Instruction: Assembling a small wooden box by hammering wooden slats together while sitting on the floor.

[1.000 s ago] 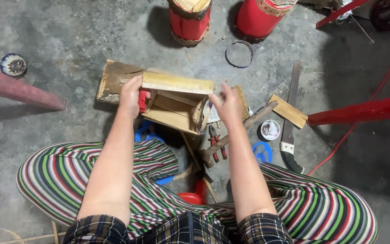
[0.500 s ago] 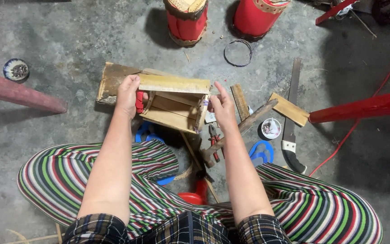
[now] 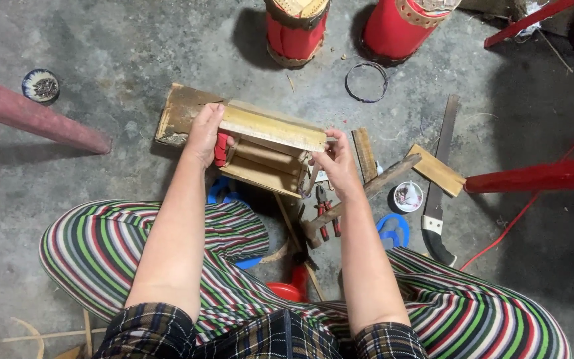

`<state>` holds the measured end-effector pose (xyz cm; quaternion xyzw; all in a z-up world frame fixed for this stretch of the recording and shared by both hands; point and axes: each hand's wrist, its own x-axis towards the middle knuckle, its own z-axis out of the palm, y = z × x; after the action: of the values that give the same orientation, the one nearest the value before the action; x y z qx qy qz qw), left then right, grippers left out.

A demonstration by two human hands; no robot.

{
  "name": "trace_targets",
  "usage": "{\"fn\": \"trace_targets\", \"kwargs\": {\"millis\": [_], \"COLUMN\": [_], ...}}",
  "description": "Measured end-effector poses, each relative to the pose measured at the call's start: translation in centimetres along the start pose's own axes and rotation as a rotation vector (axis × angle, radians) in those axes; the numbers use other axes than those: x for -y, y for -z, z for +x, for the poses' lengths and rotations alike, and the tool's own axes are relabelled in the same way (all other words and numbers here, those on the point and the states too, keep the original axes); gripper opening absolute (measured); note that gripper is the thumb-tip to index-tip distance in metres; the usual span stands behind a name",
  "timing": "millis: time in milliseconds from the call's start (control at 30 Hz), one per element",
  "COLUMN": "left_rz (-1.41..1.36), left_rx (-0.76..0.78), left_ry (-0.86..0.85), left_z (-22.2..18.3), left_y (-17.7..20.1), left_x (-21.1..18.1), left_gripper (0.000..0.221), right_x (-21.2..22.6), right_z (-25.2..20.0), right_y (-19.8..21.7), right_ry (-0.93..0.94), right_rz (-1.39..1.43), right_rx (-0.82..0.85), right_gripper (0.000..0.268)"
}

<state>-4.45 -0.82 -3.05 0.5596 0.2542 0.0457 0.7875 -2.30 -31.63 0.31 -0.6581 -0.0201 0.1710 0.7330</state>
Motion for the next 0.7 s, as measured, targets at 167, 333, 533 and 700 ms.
{"fn": "trace_targets", "kwargs": {"millis": [167, 333, 533, 700], "left_rz": [0.055, 0.087, 0.132, 0.095], "left_rx": [0.001, -0.002, 0.05, 0.025], "left_ry": [-0.001, 0.006, 0.028, 0.012], "left_z": [0.1, -0.6, -1.6, -1.9], "left_y": [0.2, 0.1, -0.6, -0.5], "left_x": [0.0, -0.9, -2.2, -2.4], "left_gripper": [0.025, 0.035, 0.042, 0.035], "right_x": [-2.5, -3.0, -1.0, -0.8], "right_z": [0.8, 0.8, -0.3, 0.1], "right_y": [2.4, 2.9, 2.7, 2.6], "right_ry": [0.0, 0.011, 0.045, 0.143], "right_rz": [-0.083, -0.189, -0.304, -0.465], "right_rx": [0.036, 0.019, 0.022, 0.029], "right_gripper": [0.053, 0.055, 0.055, 0.062]}}
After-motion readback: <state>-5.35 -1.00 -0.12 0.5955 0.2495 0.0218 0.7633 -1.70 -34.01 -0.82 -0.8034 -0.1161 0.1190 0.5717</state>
